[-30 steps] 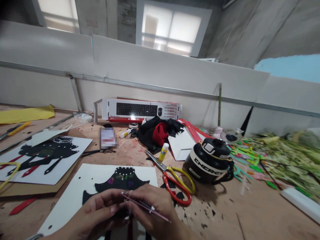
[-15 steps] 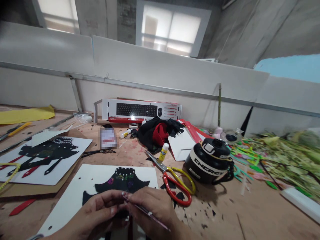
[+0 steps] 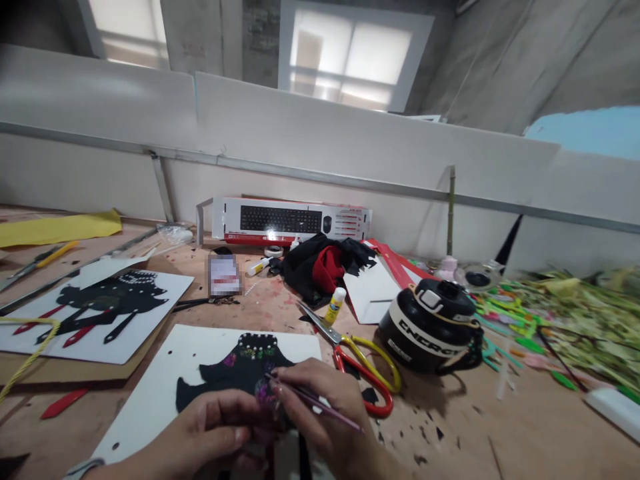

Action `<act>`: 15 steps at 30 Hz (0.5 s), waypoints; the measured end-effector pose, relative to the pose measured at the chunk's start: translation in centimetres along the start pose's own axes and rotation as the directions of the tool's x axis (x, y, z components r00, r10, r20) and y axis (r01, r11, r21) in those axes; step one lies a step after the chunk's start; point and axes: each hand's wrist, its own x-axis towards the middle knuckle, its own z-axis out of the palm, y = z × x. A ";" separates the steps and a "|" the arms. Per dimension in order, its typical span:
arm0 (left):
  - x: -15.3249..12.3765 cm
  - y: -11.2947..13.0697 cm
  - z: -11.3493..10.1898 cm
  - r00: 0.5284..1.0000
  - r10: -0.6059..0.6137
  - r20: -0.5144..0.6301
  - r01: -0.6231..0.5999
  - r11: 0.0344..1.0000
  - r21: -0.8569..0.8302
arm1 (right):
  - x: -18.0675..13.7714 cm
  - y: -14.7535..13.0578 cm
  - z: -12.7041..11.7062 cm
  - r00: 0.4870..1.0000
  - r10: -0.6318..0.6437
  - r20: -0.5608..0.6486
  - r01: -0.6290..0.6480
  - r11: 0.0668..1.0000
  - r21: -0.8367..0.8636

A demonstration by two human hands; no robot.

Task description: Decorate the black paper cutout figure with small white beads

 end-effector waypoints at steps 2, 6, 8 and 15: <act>0.3 -0.4 -0.3 1.000 -0.012 0.013 0.012 0.999 0.053 | 0.4 0.1 0.0 0.982 0.187 -0.004 -0.187 0.982 0.027; 0.6 -0.9 -0.8 0.998 -0.016 0.058 0.010 0.996 0.091 | 2.7 0.7 1.1 0.848 0.521 0.097 -0.530 0.836 0.141; 0.6 -0.9 -1.0 0.997 -0.024 0.077 0.015 0.994 0.111 | 4.5 1.3 2.3 0.830 0.531 0.171 -0.557 0.807 0.199; 0.1 -0.2 -1.1 0.993 -0.074 0.091 0.053 0.975 0.217 | 8.8 4.5 6.8 0.794 0.528 0.300 -0.599 0.764 0.240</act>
